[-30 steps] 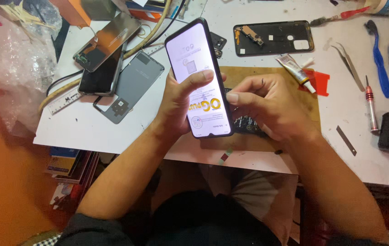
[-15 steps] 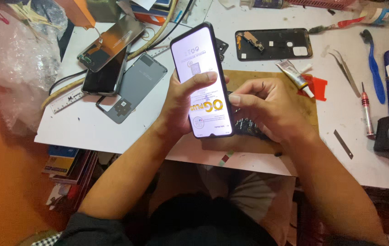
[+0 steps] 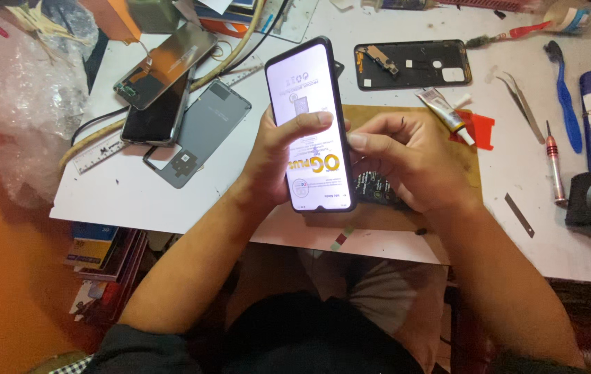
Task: The person repeatedly tests a smartphone's touchscreen by swiping and tapping on the display, then opens the device to access the battery and internal components. They use a screwdriver to remove screws and a plastic pry tool to separate the screen from the frame, then reassemble the phone and continue testing the display.
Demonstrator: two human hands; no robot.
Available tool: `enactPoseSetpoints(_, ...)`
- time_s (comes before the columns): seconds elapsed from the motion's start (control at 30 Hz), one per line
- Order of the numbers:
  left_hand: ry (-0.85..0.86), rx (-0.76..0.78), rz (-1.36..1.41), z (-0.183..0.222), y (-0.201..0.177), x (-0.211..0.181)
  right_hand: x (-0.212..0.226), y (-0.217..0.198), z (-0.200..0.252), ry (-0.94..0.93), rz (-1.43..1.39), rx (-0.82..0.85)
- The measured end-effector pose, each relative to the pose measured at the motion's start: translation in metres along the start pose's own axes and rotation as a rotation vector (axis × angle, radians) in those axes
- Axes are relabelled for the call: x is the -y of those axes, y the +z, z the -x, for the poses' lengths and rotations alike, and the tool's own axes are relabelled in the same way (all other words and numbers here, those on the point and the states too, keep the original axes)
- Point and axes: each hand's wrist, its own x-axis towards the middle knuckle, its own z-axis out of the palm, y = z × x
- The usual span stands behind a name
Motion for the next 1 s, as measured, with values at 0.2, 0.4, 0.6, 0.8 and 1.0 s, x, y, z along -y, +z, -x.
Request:
enactPoseSetpoints(0.2,-0.029,-0.022,-0.016,0.001,0.001,-0.002,-0.001,-0.002,0.0,-0.007,0.006,0.02)
enactPoseSetpoints(0.4,-0.062,-0.053,0.061,-0.004,-0.004,0.006,-0.006,-0.004,-0.001,0.003,-0.012,0.031)
enactPoseSetpoints(0.6,-0.153,-0.106,0.065,0.0,0.002,0.0,-0.002,-0.003,0.0,0.001,-0.02,0.043)
enactPoseSetpoints(0.8,-0.114,-0.098,0.051,0.001,0.004,0.001,-0.004,-0.003,-0.001,0.036,-0.016,0.005)
enactPoseSetpoints(1.0,-0.063,-0.088,0.006,0.003,0.009,-0.004,0.001,-0.001,-0.001,0.024,0.032,-0.009)
